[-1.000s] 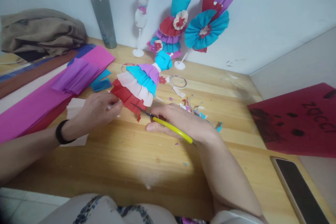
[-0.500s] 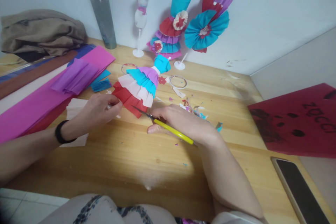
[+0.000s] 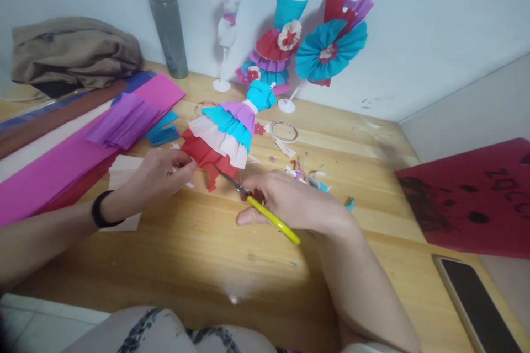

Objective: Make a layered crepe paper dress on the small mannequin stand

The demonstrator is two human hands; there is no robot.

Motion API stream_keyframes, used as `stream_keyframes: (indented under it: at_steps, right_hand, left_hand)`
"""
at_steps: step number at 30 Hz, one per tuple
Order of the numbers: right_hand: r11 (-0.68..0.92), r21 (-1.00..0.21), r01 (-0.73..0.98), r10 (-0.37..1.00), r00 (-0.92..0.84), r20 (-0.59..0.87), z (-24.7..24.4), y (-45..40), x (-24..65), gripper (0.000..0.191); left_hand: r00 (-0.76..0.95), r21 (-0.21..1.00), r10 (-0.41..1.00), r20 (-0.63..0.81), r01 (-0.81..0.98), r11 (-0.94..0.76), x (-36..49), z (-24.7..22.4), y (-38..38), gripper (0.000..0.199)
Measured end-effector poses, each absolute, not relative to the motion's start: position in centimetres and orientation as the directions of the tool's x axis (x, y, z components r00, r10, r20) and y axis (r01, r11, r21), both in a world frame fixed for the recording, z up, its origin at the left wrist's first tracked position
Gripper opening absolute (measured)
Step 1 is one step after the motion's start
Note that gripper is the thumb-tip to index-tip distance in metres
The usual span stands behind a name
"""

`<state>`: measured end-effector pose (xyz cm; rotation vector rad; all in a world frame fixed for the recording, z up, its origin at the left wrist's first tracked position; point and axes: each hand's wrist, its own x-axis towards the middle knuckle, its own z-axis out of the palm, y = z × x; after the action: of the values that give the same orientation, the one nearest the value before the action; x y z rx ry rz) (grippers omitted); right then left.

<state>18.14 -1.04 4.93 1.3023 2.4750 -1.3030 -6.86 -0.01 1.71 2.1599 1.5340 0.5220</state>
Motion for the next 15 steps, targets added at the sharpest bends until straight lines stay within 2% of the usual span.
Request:
stream_keyframes:
  at_steps: [15]
  right_hand:
    - [0.33,-0.68,0.655,0.625,-0.691,-0.363,4.63,-0.82,18.3,0.05]
  left_hand:
    - [0.313,0.587,0.946,0.083,0.752,-0.3,-6.85,1.65,-0.08,0.033]
